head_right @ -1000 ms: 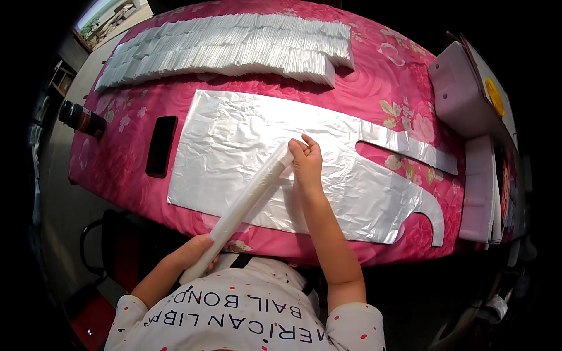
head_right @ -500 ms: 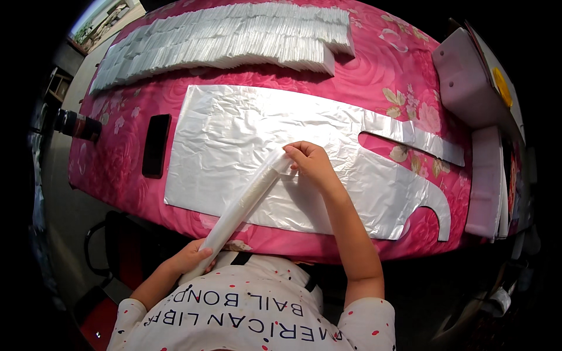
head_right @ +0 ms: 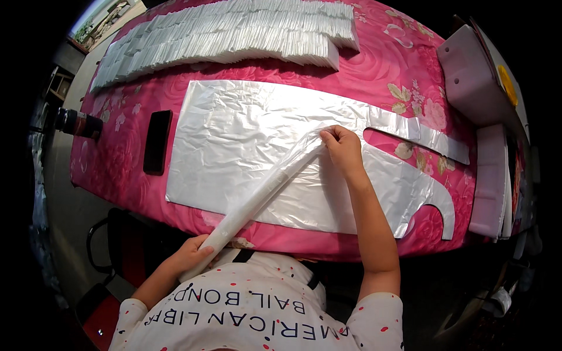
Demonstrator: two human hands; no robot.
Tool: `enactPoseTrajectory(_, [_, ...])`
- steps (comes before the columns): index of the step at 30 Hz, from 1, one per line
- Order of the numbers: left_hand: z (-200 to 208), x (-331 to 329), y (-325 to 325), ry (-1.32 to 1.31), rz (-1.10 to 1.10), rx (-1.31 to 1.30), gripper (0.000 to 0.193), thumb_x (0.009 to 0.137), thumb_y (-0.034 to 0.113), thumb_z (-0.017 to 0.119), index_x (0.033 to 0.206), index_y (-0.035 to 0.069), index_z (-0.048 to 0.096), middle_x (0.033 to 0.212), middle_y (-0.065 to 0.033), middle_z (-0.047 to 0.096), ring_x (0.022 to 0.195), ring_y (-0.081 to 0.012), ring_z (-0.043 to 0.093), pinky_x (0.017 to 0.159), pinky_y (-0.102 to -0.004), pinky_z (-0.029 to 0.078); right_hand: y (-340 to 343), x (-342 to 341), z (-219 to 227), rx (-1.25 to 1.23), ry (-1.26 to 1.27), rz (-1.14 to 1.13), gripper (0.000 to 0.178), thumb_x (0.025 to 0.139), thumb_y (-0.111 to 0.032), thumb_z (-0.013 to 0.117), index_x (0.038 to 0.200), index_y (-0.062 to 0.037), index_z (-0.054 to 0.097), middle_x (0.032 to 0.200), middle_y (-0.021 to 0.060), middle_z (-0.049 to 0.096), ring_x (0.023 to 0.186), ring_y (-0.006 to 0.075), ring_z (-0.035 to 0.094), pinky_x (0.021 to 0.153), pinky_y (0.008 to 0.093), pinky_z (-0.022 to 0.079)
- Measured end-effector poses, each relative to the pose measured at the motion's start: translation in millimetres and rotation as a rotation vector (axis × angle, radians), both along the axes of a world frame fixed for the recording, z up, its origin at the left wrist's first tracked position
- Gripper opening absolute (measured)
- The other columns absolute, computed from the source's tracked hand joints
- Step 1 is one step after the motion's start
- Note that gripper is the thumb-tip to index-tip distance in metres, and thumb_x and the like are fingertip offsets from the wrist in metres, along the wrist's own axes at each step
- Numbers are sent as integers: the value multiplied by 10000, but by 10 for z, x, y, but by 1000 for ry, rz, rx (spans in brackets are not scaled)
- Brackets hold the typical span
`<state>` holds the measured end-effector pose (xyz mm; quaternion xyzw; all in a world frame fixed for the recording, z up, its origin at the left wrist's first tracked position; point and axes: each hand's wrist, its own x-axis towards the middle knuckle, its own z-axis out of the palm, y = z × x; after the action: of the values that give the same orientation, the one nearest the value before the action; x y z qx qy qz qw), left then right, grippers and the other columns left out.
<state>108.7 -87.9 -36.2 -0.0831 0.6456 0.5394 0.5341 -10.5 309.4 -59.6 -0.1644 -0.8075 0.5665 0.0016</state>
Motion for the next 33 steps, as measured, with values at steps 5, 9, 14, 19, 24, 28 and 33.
enactPoseTrajectory(5, [40, -69, -271, -41, -162, -18, 403, 832, 215, 584, 1156, -18, 528, 1000, -76, 611, 923, -131, 550, 847, -288, 435, 911, -42, -85, 325, 241, -247, 195, 848, -161, 596, 886, 26, 635, 719, 21, 609, 638, 78, 517, 617, 225, 428])
enactPoseTrajectory(9, [147, -257, -388, -72, -249, 2, 454, 777, 212, 641, 1141, -45, 553, 1056, -95, 610, 979, -154, 548, 894, -288, 411, 1331, 10, -117, 310, 239, -314, 213, 862, -173, 586, 903, 30, 637, 763, 9, 633, 695, 74, 530, 659, 223, 427])
enactPoseTrajectory(14, [359, -747, 105, 275, -502, 38, 496, 718, 230, 726, 1133, 4, 578, 1019, -113, 637, 936, -155, 584, 843, -302, 444, 1044, -85, -196, 158, 266, -194, 190, 872, -145, 573, 946, 21, 628, 828, 24, 638, 743, 64, 528, 685, 210, 423])
enactPoseTrajectory(19, [347, -1135, 884, 1163, -790, -178, 421, 687, 206, 728, 1053, 51, 589, 920, -109, 622, 842, -234, 602, 791, -352, 474, 493, -245, -180, 34, 234, -19, 142, 852, -126, 599, 864, 13, 624, 686, -24, 549, 637, 43, 460, 588, 196, 379])
enactPoseTrajectory(24, [77, -1111, 1299, 1812, -664, 179, 405, 711, 191, 692, 1061, 37, 557, 1020, -95, 580, 932, -243, 577, 816, -381, 470, 268, -371, -99, -33, 216, 51, 128, 860, -126, 593, 833, -3, 616, 687, -41, 534, 623, 34, 442, 577, 191, 368])
enactPoseTrajectory(28, [-126, -892, 1290, 1674, -939, 383, 503, 802, 303, 591, 1167, -30, 494, 1174, -152, 522, 1103, -282, 491, 953, -387, 385, 321, -435, -162, 1, 180, 101, 143, 842, -118, 597, 842, 23, 623, 703, -6, 570, 635, 54, 460, 584, 210, 384])
enactPoseTrajectory(33, [-322, -778, 1212, 1586, -1076, 268, 747, 837, 510, 437, 1299, -71, 350, 1358, -195, 370, 1256, -307, 355, 1072, -405, 225, 327, -460, -140, 33, 84, 42, 249, 830, -146, 609, 1014, 21, 595, 774, 35, 590, 683, 97, 518, 636, 244, 423])
